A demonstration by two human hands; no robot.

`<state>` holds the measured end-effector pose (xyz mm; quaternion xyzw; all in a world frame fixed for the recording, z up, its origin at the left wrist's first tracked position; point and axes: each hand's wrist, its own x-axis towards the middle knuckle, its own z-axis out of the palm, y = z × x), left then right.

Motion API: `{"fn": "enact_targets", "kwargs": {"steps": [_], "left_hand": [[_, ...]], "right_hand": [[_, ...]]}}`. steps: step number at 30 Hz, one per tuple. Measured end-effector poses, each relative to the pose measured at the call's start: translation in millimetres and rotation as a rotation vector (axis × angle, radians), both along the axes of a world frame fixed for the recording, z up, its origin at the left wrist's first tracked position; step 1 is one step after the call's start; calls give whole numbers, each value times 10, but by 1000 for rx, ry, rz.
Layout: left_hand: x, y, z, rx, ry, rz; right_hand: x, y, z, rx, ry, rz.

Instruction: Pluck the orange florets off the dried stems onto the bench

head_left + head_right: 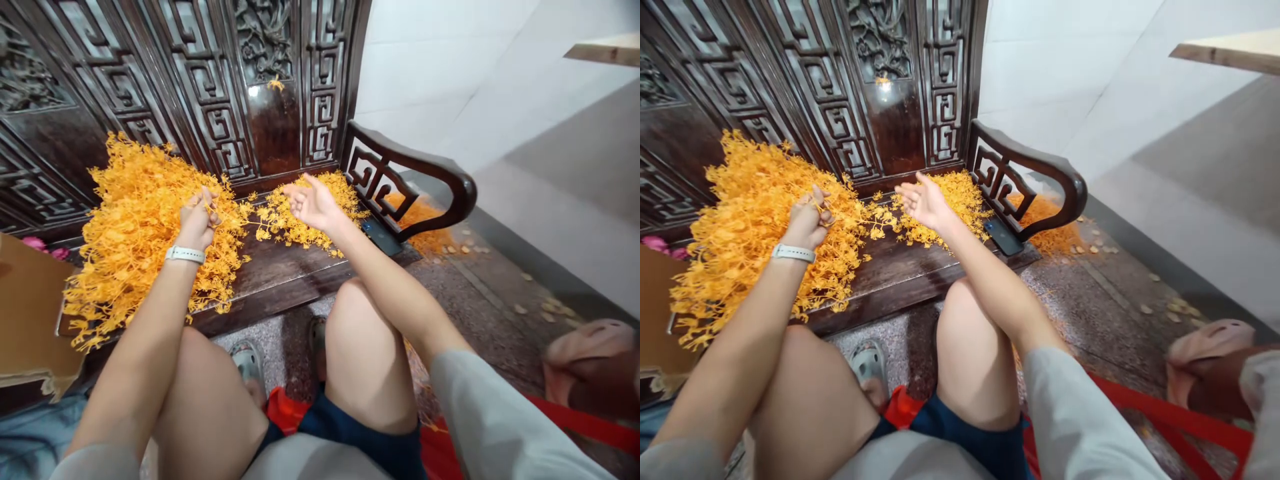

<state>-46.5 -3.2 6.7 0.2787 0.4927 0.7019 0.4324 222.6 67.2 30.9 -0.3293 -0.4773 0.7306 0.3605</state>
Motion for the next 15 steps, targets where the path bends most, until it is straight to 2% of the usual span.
{"fn": "enact_targets", "kwargs": {"steps": [2, 6, 12, 15], "left_hand": [[26, 9, 12, 47, -51, -45], [79, 75, 38, 148, -154, -98], [180, 181, -21, 190, -64, -77], [234, 172, -64, 185, 15, -142]], "right_hand": [[-53, 14, -80, -33, -83, -27], [-172, -89, -130, 163, -237, -124], [-246, -184, -101, 39, 35, 41], [-205, -150, -67, 77, 170, -27]]}}
